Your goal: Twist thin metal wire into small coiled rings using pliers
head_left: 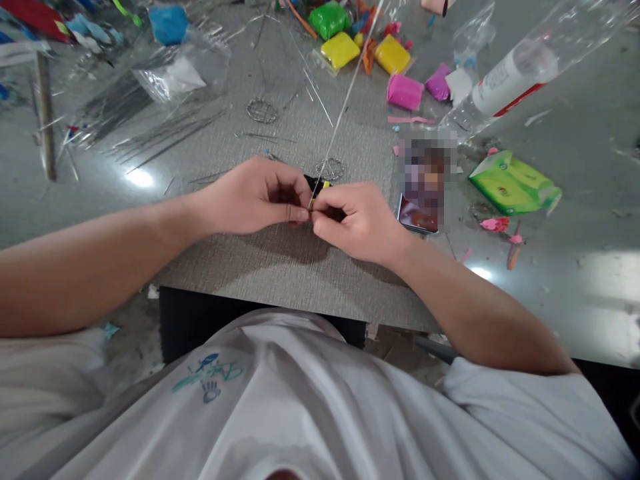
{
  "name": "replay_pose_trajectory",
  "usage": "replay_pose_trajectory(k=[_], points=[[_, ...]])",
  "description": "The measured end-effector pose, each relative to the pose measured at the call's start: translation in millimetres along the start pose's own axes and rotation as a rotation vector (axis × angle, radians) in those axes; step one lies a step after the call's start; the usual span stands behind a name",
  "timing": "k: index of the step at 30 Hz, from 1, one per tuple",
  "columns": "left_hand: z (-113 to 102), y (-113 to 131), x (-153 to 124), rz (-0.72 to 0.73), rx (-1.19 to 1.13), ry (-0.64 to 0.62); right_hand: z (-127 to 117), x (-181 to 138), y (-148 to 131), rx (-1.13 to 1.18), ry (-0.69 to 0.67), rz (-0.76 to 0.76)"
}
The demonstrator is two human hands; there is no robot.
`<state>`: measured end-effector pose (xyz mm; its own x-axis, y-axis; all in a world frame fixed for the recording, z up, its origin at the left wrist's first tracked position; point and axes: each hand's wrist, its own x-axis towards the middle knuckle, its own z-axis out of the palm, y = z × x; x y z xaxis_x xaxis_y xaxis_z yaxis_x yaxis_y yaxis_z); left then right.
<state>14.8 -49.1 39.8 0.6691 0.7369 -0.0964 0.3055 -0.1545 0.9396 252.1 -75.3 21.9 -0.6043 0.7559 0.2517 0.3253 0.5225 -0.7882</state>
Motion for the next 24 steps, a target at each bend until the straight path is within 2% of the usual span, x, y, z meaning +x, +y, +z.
replay_pose_trajectory(k=[5,10,15,20,24], points=[[-2,3,-1,-0.013,-0.038,-0.001,1,-2,5,-0.109,0.066,-0.037],[6,3,-2,0.026,-0.1,0.004,-1,-6,4,-0.325,0.131,-0.144],[11,8,-2,0.062,-0.143,0.074,-3,-8,5,-0.469,0.082,-0.194],[2,4,0,0.018,-0.146,-0.049,-4,-6,9,-0.421,-0.025,-0.254],[0,-6,2,0.026,-0.138,-0.063,-1,-3,9,-0.317,-0.027,-0.236]])
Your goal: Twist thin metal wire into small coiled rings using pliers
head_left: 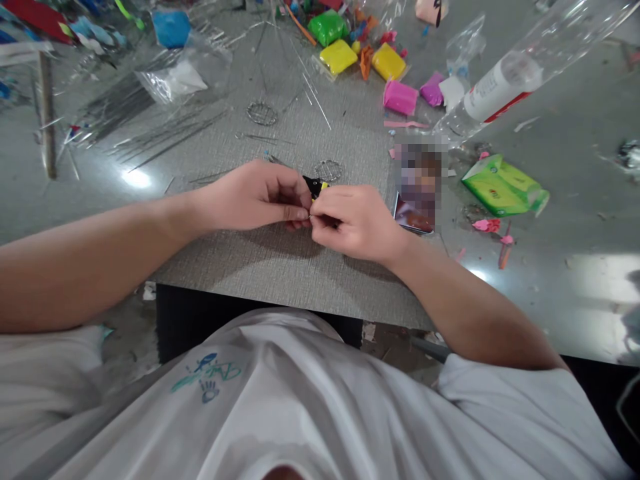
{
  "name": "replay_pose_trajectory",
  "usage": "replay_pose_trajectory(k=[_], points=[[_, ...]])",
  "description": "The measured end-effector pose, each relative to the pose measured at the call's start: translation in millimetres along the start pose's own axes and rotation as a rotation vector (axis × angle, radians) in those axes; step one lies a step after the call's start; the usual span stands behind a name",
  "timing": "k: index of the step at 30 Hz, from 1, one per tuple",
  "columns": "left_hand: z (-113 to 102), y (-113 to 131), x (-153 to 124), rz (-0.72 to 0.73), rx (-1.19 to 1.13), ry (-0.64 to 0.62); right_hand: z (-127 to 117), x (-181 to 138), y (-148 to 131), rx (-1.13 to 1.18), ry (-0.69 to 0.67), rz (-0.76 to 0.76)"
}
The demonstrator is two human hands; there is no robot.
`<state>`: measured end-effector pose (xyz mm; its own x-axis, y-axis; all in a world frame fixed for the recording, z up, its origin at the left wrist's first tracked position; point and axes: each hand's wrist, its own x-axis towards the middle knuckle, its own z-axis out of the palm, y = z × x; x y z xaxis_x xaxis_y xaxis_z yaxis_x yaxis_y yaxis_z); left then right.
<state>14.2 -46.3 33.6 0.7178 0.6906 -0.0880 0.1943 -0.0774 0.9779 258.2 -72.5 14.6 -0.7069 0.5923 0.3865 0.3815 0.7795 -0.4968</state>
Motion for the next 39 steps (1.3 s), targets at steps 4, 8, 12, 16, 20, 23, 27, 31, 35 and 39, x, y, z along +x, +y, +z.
replay_pose_trajectory(k=[4,8,12,16,20,23,27,31,35,39], points=[[0,-1,-1,0.018,0.011,0.004,-1,3,-4,0.109,0.005,0.088],[2,3,-3,-0.002,0.024,0.018,-3,5,-6,0.183,-0.017,0.132],[4,5,-5,0.031,0.083,0.026,-3,5,-4,0.193,-0.056,0.138],[4,6,-5,0.013,0.039,0.019,-2,3,-4,0.204,-0.032,0.138],[3,7,-3,-0.082,-0.071,-0.004,-1,2,-5,0.195,-0.022,0.122],[3,8,-2,-0.123,-0.12,-0.007,-2,1,-6,0.167,-0.022,0.119],[5,7,-3,-0.109,-0.172,0.016,-3,2,-9,0.129,-0.026,0.136],[6,1,-4,-0.025,-0.188,0.007,-4,2,-10,0.132,-0.021,0.119],[7,-1,-5,0.041,-0.169,0.006,-3,1,-9,0.17,0.018,0.097],[9,1,-6,0.081,-0.151,0.02,-3,1,-11,0.177,0.012,0.119]])
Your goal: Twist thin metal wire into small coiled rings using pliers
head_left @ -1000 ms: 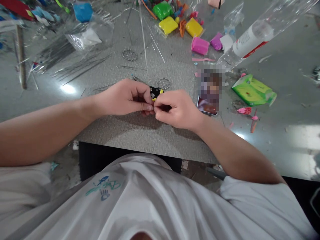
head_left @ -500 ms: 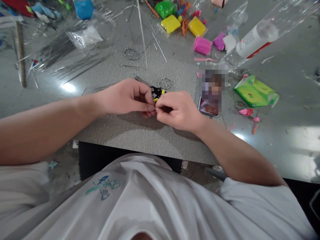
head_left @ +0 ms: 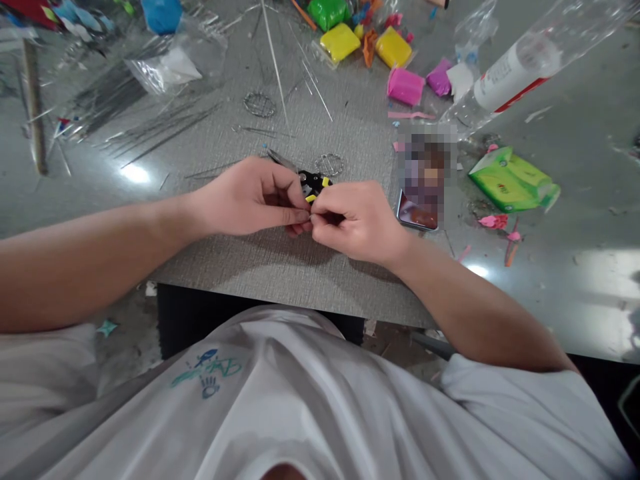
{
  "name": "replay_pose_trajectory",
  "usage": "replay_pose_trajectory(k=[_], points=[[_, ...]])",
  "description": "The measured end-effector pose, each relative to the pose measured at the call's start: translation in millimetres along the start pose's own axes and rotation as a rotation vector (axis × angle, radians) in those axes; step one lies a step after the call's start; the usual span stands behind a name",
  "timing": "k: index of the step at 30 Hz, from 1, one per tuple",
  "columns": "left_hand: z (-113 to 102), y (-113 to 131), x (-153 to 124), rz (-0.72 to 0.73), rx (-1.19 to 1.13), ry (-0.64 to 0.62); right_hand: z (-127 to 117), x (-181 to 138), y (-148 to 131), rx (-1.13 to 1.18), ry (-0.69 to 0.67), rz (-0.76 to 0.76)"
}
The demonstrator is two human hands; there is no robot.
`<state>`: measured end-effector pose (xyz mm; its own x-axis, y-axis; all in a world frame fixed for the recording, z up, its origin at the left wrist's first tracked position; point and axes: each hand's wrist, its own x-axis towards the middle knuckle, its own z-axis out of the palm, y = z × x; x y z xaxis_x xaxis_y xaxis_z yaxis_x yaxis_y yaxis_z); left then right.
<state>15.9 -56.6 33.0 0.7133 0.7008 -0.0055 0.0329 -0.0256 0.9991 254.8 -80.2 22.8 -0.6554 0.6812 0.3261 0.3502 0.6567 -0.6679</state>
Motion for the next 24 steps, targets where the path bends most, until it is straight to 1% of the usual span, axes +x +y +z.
replay_pose_trajectory(k=[3,8,11,15,17,21,24], points=[[-0.4,0.0,-0.9,0.011,0.015,0.01,1.8,-0.7,-1.6,-0.015,-0.006,0.039],[-2.1,-4.0,-0.5,0.01,0.05,0.006,7.0,-0.5,-1.7,0.032,0.031,0.089],[-2.7,-6.4,1.4,0.046,0.066,-0.001,6.5,1.4,-1.7,0.099,0.049,0.127],[-5.0,-5.2,3.7,0.144,0.124,-0.011,1.7,4.7,-2.9,0.228,0.041,0.243],[-6.2,-3.8,3.8,0.17,0.149,-0.016,-0.3,5.9,-4.0,0.302,0.038,0.292],[-6.4,-2.7,2.2,0.155,0.128,0.013,-1.7,7.2,-6.9,0.419,0.045,0.355],[-5.6,-3.9,1.5,0.168,0.145,0.049,-0.9,7.7,-9.4,0.462,0.06,0.395]])
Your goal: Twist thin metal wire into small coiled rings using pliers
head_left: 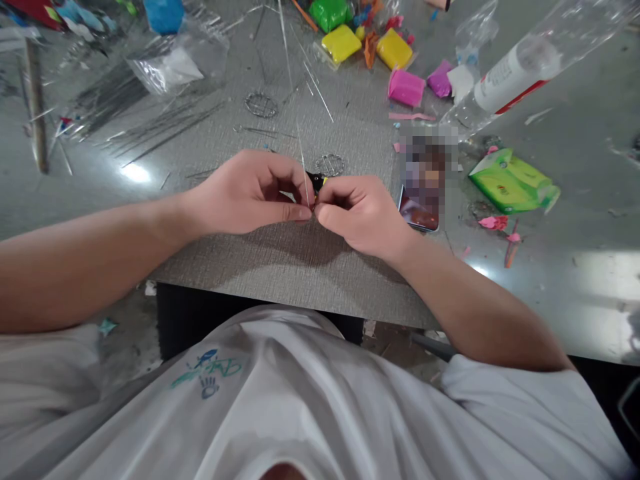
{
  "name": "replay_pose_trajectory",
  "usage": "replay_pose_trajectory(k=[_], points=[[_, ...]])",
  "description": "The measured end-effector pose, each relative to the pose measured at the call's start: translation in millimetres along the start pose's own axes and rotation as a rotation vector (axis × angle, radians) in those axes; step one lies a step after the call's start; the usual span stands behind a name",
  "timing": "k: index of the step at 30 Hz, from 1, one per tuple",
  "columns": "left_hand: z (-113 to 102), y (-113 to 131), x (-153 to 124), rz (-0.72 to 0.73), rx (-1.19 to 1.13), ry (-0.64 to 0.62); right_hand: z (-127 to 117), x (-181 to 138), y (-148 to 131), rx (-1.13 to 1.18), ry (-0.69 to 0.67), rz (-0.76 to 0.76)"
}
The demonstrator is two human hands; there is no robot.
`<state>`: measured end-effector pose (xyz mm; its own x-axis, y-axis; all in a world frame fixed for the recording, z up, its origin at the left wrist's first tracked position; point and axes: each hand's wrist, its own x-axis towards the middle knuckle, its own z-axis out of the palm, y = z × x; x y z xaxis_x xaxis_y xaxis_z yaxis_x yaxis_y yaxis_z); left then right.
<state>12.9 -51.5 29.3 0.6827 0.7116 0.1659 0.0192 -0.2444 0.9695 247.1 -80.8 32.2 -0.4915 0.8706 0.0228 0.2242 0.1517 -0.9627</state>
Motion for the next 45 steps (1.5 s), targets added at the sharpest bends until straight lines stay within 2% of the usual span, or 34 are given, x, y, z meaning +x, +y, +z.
replay_pose_trajectory(k=[13,17,19,24,26,30,32,34,38,45], points=[[2,-13,-1,0.067,-0.033,0.086,14,-5,2,0.196,0.094,0.111],[7,-7,-2,0.017,-0.081,0.14,19,-7,4,0.31,0.117,0.168],[11,-3,-3,0.037,-0.084,0.175,21,-8,4,0.366,0.127,0.206],[16,0,-4,0.043,0.002,0.263,21,-9,3,0.444,0.143,0.244],[13,0,-3,0.061,0.03,0.252,20,-9,4,0.441,0.142,0.234],[2,1,0,0.191,0.098,0.127,18,-8,5,0.419,0.126,0.241],[-3,2,0,0.178,0.156,0.111,16,-8,4,0.42,0.102,0.263],[-4,1,0,0.152,0.186,0.123,14,-7,2,0.429,0.066,0.28],[-2,-5,-1,0.258,0.191,0.16,13,-4,-3,0.46,0.033,0.306],[6,-10,-2,0.27,0.293,0.253,27,-7,-12,0.56,0.172,0.388]])
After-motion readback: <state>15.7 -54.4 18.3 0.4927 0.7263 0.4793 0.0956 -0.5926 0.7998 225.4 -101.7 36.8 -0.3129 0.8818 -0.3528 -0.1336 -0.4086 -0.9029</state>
